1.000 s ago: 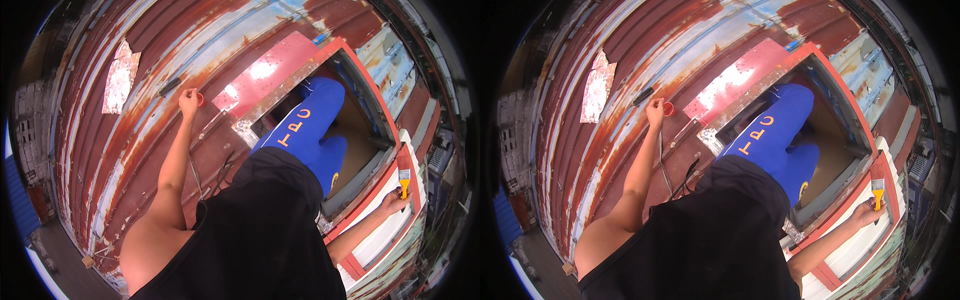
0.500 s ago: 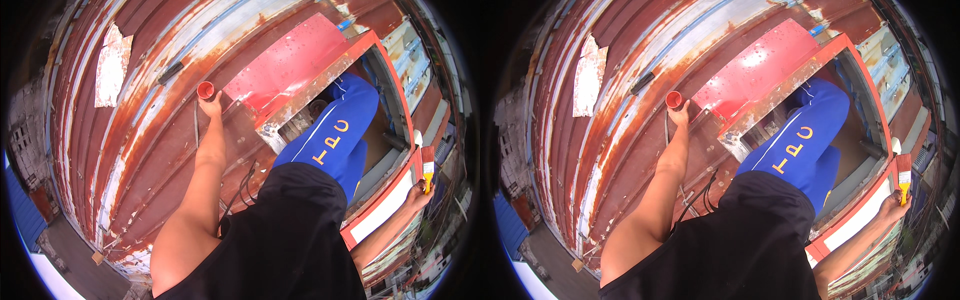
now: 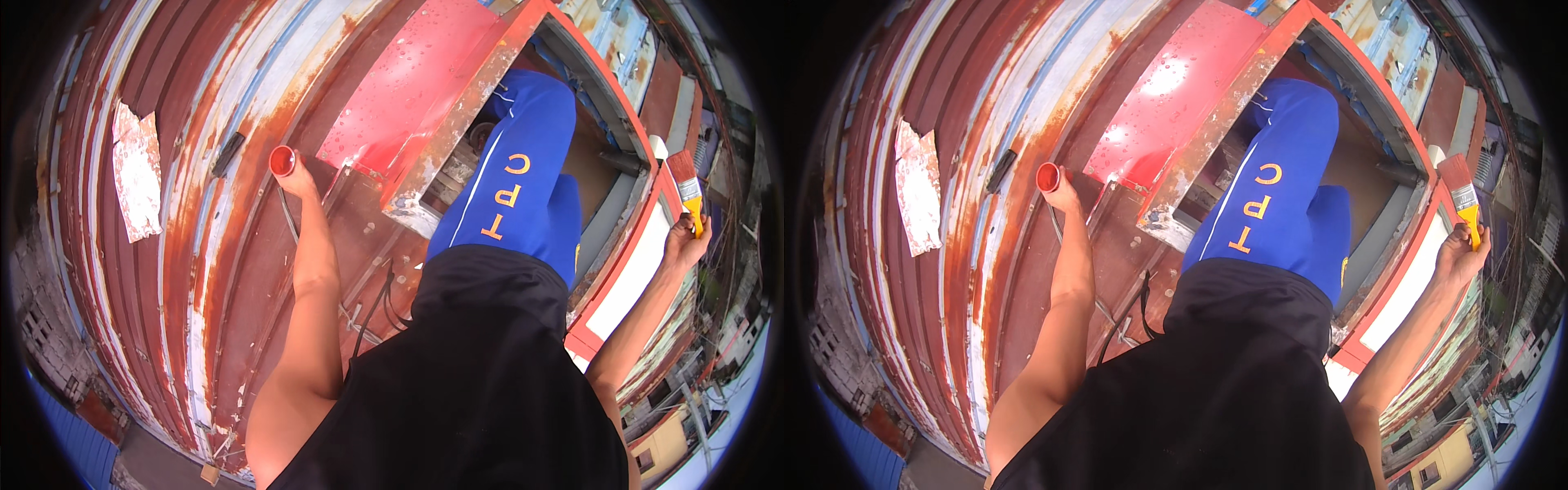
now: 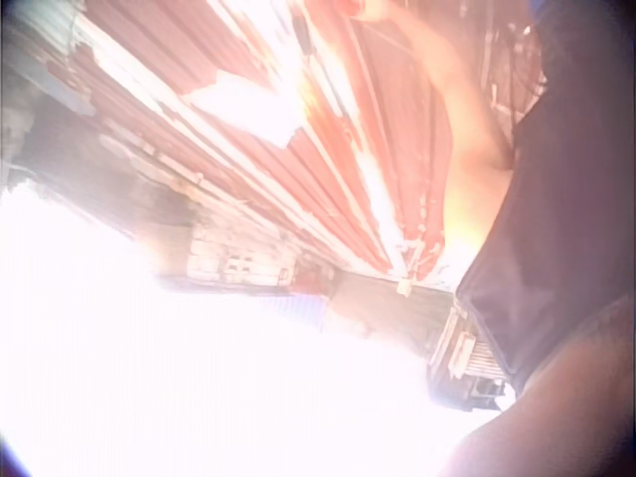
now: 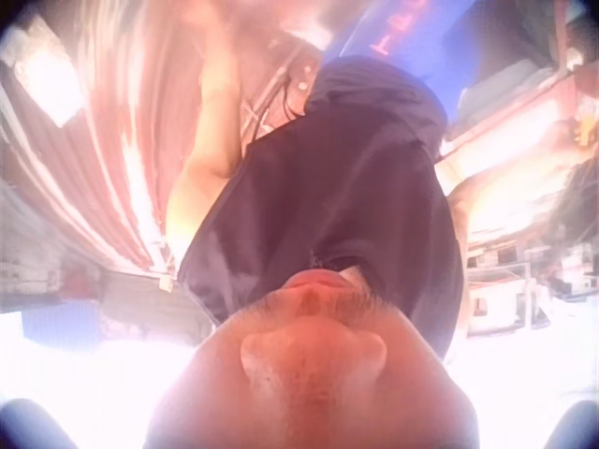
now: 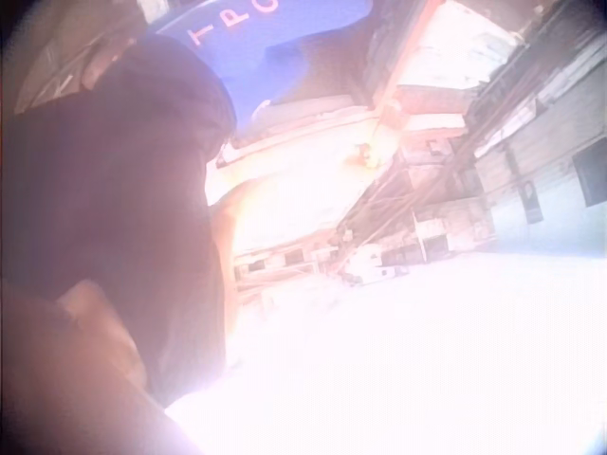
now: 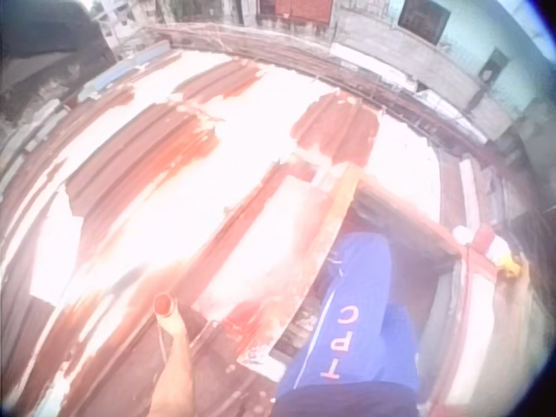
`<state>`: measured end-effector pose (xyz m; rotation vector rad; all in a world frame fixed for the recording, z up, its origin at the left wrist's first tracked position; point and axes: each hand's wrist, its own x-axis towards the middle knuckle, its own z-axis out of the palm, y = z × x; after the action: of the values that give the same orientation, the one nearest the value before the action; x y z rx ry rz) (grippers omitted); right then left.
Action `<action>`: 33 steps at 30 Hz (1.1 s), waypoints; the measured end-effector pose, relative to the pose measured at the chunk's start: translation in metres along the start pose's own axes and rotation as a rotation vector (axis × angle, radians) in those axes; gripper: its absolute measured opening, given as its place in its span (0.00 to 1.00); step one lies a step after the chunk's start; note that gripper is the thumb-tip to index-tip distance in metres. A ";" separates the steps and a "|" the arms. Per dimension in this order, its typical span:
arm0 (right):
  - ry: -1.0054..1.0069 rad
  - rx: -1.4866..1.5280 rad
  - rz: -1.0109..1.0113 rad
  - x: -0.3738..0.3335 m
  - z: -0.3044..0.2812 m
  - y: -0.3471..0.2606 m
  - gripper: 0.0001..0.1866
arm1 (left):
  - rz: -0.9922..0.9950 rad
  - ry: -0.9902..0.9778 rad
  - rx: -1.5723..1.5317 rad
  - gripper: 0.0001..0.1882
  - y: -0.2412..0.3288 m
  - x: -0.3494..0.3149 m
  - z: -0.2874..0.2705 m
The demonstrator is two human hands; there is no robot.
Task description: The person paints a red metal frame on a corrugated roof using a paintbrush and a small red cup of paint. They repeatedly dip the brush into the cup and apply paint to the frame around a roof opening.
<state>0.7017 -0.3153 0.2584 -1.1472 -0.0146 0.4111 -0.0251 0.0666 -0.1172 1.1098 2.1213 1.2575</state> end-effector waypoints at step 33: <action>-0.054 -0.329 -0.380 -0.213 0.151 -0.073 0.31 | 0.797 -1.392 -0.552 0.42 0.503 -0.400 0.020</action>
<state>0.4945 -0.2769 0.4284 -1.4215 -0.3533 0.1007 0.4321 -0.1127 0.2978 1.7998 0.2860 0.7498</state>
